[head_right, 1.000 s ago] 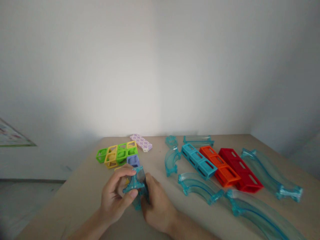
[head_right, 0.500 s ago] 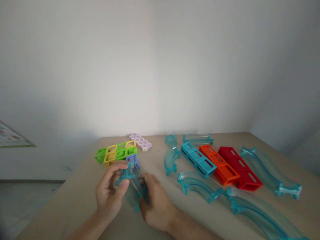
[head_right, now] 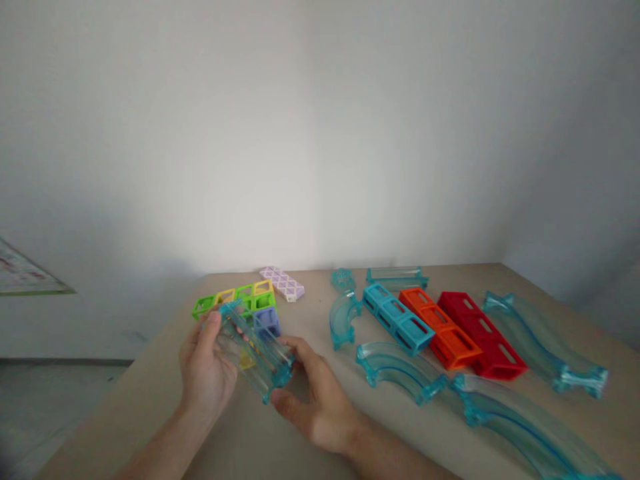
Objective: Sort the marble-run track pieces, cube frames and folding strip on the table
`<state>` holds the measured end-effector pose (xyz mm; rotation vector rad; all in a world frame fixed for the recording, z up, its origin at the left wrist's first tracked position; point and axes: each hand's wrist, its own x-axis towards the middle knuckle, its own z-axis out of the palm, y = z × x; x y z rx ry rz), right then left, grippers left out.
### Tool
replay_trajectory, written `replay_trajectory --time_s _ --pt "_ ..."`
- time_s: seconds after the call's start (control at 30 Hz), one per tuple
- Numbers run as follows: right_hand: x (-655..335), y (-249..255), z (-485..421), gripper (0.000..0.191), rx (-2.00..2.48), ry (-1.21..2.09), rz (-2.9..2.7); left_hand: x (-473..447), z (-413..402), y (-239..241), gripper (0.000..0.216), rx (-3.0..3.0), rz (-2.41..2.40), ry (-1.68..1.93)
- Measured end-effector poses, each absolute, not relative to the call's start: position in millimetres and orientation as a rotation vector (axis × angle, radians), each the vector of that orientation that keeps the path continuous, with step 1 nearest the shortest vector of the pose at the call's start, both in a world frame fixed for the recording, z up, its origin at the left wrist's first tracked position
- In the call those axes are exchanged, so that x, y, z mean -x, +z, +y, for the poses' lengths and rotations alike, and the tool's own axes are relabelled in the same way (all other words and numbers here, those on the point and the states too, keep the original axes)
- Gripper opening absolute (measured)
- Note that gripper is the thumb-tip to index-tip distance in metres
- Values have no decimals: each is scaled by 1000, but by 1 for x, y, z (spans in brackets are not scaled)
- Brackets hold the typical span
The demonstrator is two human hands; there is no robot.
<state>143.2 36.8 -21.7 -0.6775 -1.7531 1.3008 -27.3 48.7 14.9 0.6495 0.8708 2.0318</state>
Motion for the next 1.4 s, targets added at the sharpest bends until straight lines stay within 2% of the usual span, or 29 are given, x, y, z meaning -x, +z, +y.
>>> replay_trajectory --time_s 0.17,0.37,0.9,1.03,1.17,1.33,1.4 --pt "-140 -20 36 60 784 1273 -1721 29 49 16 19 -621 828 2055" --pt "-137 -27 39 51 783 1295 -1616 31 49 18 18 -631 769 2079" --pt "-138 -27 39 51 864 1164 -1652 33 50 17 21 -604 771 2091" --pt "-137 -28 40 55 762 1310 -1536 31 51 19 20 -565 770 2072" --pt "-134 -29 45 62 519 1671 -1176 30 52 22 14 -487 754 2022" --pt "-135 -29 50 30 491 1829 -983 32 54 23 9 -320 738 1992" --pt "-137 -28 50 29 505 1870 -982 32 54 22 9 -308 735 1990"
